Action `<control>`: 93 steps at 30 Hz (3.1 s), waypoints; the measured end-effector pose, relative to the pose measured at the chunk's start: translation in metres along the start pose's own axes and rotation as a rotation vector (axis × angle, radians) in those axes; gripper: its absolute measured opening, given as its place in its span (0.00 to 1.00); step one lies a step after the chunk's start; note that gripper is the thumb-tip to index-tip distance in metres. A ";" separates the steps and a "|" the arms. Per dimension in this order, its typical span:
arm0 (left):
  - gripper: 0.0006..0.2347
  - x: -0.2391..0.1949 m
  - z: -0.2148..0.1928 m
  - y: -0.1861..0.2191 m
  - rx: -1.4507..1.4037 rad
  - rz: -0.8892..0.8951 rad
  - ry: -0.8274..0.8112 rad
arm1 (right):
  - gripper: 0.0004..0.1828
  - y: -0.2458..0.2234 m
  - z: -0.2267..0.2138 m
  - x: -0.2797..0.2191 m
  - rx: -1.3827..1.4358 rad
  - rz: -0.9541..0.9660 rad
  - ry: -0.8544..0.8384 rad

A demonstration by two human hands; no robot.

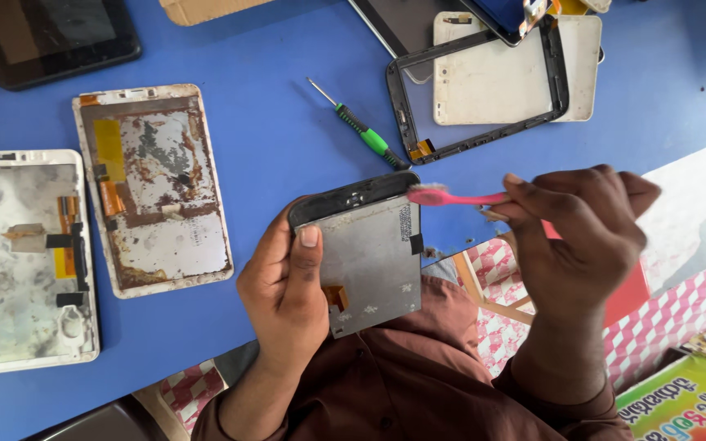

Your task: The person uses a pink toothbrush to scrub the back of a disassembled smartphone chassis, then moves to another chassis and continues scrubbing the back surface and edges. The person handles multiple phone chassis and a screwdriver is visible on the table.

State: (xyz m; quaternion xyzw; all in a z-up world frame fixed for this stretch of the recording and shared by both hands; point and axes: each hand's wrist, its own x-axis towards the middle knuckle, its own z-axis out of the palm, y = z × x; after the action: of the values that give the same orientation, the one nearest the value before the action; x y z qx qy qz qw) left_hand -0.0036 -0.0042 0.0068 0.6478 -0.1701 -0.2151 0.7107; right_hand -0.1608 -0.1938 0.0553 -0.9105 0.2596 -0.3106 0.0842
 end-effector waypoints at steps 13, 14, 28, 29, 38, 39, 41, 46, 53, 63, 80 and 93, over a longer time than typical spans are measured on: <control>0.15 0.000 0.005 0.003 0.020 0.055 0.007 | 0.11 -0.021 0.032 0.018 0.306 0.127 0.163; 0.15 -0.001 0.005 0.004 0.038 0.067 0.016 | 0.11 -0.019 0.033 0.018 0.327 0.125 0.179; 0.13 -0.004 0.001 -0.004 0.062 0.049 0.017 | 0.10 -0.015 0.027 0.006 0.215 0.082 0.011; 0.13 -0.005 0.000 -0.004 0.050 0.044 0.018 | 0.10 -0.018 0.030 0.009 0.220 0.084 0.020; 0.14 -0.004 0.000 -0.004 0.003 0.099 -0.003 | 0.14 -0.021 0.045 0.024 0.329 -0.219 0.066; 0.15 -0.004 0.001 -0.003 -0.028 0.087 -0.017 | 0.15 -0.018 0.043 0.021 0.338 -0.271 0.075; 0.15 -0.004 0.001 -0.004 -0.001 0.093 0.003 | 0.14 -0.012 0.040 0.013 0.330 -0.217 0.112; 0.15 -0.004 -0.001 -0.007 0.050 0.036 0.022 | 0.12 0.005 0.035 -0.003 0.243 -0.081 0.160; 0.14 -0.004 -0.001 -0.001 0.034 0.139 -0.054 | 0.14 -0.007 0.035 0.002 0.201 -0.044 0.114; 0.15 -0.005 -0.003 0.000 0.031 0.144 -0.071 | 0.12 -0.017 0.031 0.013 0.201 -0.112 0.109; 0.14 -0.007 0.003 0.000 0.075 0.187 -0.063 | 0.13 -0.060 0.023 0.008 0.113 -0.166 -0.007; 0.20 -0.005 -0.003 0.001 -0.372 -0.019 -0.298 | 0.15 -0.046 0.026 0.009 0.112 -0.038 0.013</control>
State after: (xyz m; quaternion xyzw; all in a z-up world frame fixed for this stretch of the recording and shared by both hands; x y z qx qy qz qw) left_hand -0.0059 0.0010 0.0080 0.4683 -0.2247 -0.3426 0.7828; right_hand -0.1192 -0.1593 0.0537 -0.9071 0.2248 -0.3321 0.1275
